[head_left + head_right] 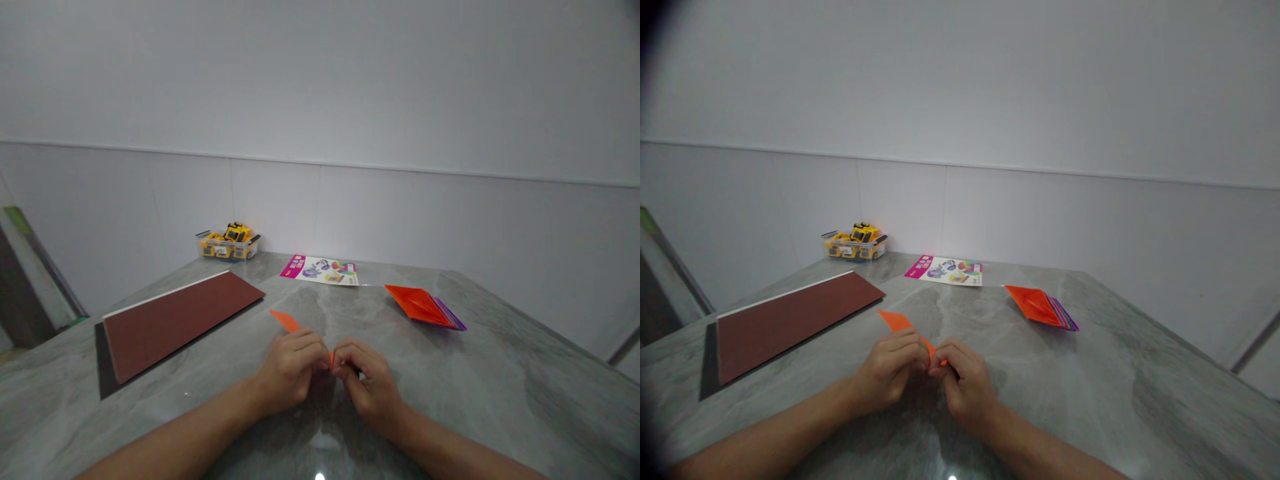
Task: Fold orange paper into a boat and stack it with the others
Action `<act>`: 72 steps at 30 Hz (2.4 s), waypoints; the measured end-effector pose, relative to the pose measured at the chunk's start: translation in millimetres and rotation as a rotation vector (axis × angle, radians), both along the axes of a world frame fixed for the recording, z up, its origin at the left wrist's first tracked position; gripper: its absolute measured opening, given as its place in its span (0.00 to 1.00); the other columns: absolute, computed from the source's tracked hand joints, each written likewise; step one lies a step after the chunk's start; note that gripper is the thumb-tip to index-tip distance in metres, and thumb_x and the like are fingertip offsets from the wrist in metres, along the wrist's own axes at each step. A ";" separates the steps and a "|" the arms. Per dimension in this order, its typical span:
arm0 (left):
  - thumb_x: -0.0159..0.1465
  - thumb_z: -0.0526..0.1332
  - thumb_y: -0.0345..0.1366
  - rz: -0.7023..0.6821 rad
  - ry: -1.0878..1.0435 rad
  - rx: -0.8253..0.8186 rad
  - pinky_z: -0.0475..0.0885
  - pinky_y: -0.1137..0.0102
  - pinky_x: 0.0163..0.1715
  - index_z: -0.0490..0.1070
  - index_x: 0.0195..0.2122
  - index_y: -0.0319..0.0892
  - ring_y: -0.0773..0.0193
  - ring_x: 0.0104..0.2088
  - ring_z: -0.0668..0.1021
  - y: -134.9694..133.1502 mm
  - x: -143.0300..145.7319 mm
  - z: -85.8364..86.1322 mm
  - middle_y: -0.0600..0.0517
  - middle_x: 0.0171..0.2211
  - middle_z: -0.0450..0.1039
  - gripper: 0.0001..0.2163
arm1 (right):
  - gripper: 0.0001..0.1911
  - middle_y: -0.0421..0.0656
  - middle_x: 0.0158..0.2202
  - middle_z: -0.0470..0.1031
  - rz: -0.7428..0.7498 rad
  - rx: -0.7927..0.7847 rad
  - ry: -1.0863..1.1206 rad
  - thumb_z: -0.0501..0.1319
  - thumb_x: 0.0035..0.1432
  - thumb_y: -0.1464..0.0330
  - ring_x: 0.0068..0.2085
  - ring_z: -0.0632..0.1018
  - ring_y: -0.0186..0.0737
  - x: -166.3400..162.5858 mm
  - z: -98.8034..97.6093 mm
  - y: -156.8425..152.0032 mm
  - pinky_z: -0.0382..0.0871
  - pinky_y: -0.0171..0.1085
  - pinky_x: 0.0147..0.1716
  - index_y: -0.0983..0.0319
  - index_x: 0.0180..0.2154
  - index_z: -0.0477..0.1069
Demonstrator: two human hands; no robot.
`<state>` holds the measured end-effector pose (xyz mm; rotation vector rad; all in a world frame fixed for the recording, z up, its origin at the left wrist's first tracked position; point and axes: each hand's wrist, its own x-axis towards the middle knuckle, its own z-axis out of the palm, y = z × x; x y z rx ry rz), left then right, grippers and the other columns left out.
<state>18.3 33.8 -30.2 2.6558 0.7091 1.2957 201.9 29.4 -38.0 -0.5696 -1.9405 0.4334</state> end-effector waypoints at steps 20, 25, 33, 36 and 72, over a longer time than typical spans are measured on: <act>0.62 0.50 0.23 0.103 -0.087 -0.055 0.65 0.69 0.30 0.63 0.30 0.41 0.63 0.30 0.70 -3.4 4.1 -0.6 0.50 0.28 0.69 0.08 | 0.04 0.42 0.32 0.67 -0.034 0.057 -0.077 0.55 0.60 0.73 0.26 0.68 0.33 3.5 -0.3 -5.2 0.62 0.33 0.24 0.61 0.37 0.66; 0.61 0.50 0.21 0.081 -0.079 -0.037 0.63 0.70 0.29 0.62 0.30 0.42 0.63 0.29 0.69 -4.9 5.7 -0.7 0.50 0.27 0.68 0.09 | 0.03 0.41 0.31 0.68 -0.049 0.076 -0.073 0.57 0.59 0.73 0.25 0.68 0.33 2.4 -0.2 -4.8 0.62 0.33 0.24 0.60 0.36 0.66; 0.59 0.51 0.22 -0.011 -0.024 -0.008 0.63 0.70 0.28 0.62 0.27 0.42 0.63 0.28 0.68 -2.2 4.4 0.9 0.51 0.25 0.69 0.09 | 0.07 0.41 0.28 0.70 0.019 0.059 -0.055 0.53 0.60 0.75 0.29 0.72 0.35 0.9 2.2 -4.0 0.66 0.34 0.29 0.60 0.31 0.67; 0.61 0.50 0.22 0.024 -0.062 -0.042 0.65 0.70 0.30 0.63 0.31 0.42 0.63 0.30 0.70 -1.4 3.9 -0.6 0.50 0.28 0.70 0.09 | 0.04 0.40 0.28 0.68 -0.069 0.079 -0.058 0.56 0.59 0.74 0.28 0.70 0.35 1.7 -0.7 -4.0 0.63 0.33 0.26 0.60 0.33 0.66; 0.64 0.50 0.24 -0.058 -0.010 -0.013 0.65 0.72 0.30 0.66 0.29 0.41 0.65 0.29 0.70 2.2 -0.7 4.1 0.51 0.27 0.69 0.10 | 0.06 0.40 0.27 0.66 -0.014 0.154 -0.070 0.55 0.60 0.75 0.31 0.67 0.38 1.6 -2.5 2.2 0.59 0.37 0.32 0.60 0.30 0.63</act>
